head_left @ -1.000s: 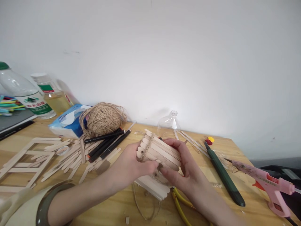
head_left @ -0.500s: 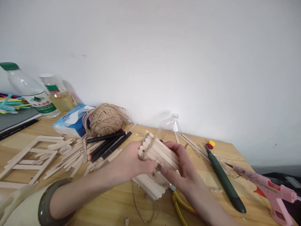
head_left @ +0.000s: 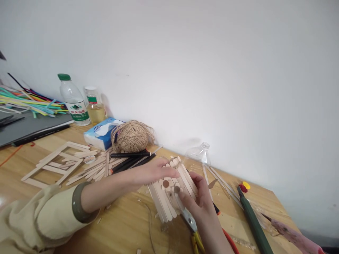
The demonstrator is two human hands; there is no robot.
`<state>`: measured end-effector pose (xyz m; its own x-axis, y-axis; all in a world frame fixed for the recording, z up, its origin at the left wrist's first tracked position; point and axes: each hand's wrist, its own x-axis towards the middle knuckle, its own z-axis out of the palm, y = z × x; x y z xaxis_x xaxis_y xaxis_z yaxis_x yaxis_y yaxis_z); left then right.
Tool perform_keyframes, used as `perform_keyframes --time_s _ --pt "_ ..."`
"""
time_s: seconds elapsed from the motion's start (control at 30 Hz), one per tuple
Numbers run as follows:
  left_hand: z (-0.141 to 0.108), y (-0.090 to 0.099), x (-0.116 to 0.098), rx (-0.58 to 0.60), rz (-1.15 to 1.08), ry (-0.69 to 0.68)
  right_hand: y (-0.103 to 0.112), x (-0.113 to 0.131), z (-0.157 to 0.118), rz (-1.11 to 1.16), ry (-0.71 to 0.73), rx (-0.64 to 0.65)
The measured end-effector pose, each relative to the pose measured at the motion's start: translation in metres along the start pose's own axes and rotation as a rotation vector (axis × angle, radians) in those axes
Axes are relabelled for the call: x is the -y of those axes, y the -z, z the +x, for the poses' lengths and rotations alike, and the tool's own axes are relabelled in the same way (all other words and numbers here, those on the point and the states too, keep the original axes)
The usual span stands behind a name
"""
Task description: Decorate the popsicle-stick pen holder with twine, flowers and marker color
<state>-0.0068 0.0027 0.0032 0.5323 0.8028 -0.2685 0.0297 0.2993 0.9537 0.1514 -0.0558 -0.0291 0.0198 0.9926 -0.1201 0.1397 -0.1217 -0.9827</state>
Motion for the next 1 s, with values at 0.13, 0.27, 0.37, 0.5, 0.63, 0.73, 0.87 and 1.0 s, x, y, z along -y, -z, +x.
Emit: perform_keyframes --time_s 0.13,0.27,0.37,0.5,0.63,0.73,0.87,1.0 --pt "0.001 0.003 0.004 -0.001 -0.005 -0.002 -0.002 -0.004 0.002 0.029 0.014 -0.038" --pt "0.003 0.006 0.006 -0.019 -0.021 -0.002 -0.003 -0.006 0.002 0.036 0.042 -0.057" --pt "0.006 0.007 0.007 0.045 0.033 -0.045 -0.003 -0.004 0.002 0.021 0.046 -0.065" --pt "0.012 0.007 0.008 0.151 0.115 -0.087 -0.003 -0.003 0.001 -0.005 0.039 -0.079" --pt "0.014 0.007 0.009 0.136 0.156 -0.097 -0.003 -0.003 0.002 -0.005 0.033 -0.097" --pt "0.013 0.006 0.009 0.144 0.177 -0.123 -0.002 -0.005 0.003 -0.002 0.017 -0.083" --pt "0.011 0.004 0.010 0.154 0.183 -0.153 -0.002 -0.006 0.004 -0.008 0.027 -0.076" --pt "0.010 0.003 0.011 0.144 0.172 -0.136 -0.001 -0.006 0.003 -0.037 0.085 -0.081"
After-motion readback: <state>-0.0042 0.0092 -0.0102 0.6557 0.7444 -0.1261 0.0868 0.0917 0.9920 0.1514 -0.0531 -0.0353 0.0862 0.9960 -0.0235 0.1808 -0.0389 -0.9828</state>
